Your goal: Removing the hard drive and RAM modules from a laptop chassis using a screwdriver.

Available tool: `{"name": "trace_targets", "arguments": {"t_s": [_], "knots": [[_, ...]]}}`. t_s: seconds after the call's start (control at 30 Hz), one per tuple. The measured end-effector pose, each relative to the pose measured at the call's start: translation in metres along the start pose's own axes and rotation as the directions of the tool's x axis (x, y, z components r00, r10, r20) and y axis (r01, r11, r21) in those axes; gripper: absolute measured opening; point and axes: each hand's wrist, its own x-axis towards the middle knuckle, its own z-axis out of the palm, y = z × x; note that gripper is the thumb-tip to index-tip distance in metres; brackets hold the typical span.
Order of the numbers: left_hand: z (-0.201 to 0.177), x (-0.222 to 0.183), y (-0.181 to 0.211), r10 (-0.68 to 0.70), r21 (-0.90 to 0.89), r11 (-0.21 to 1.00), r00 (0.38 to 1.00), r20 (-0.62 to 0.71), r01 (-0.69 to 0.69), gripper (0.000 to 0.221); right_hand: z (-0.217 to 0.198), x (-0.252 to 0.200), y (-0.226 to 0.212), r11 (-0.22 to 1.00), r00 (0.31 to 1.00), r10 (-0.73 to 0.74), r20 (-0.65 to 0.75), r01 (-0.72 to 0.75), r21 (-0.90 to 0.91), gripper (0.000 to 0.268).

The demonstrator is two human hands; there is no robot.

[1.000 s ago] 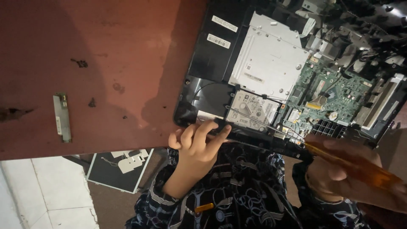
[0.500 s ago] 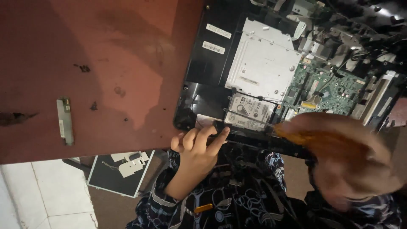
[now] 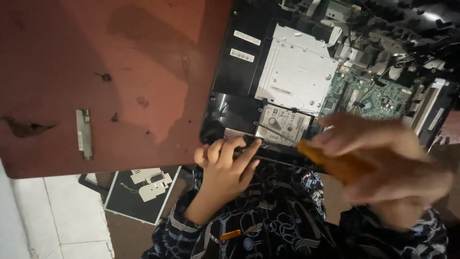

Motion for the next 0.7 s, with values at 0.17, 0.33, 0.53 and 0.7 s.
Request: {"name": "trace_targets", "arguments": {"t_s": [0.17, 0.33, 0.53, 0.7], "knots": [[-0.015, 0.036, -0.007, 0.067, -0.197, 0.977, 0.994, -0.090, -0.084, 0.024, -0.003, 0.041, -0.015, 0.727, 0.981, 0.051, 0.189, -0.166, 0.666, 0.038], [-0.014, 0.066, -0.005, 0.177, -0.438, 0.889, 0.982, 0.064, -0.132, 0.025, -0.013, -0.004, 0.007, 0.818, 0.855, 0.197, 0.479, -0.413, 0.401, 0.055], [-0.007, 0.079, -0.005, 0.139, -0.512, 0.846, 0.989, -0.054, -0.147, 0.011, 0.001, 0.014, -0.004, 0.985, 0.997, -0.026, 0.066, 0.014, 0.172, 0.029], [-0.004, 0.082, -0.002, 0.188, -0.391, 0.900, 0.981, -0.050, -0.192, 0.016, -0.007, 0.009, 0.009, 0.950, 0.972, -0.226, -0.067, 0.204, -0.237, 0.045]]}}
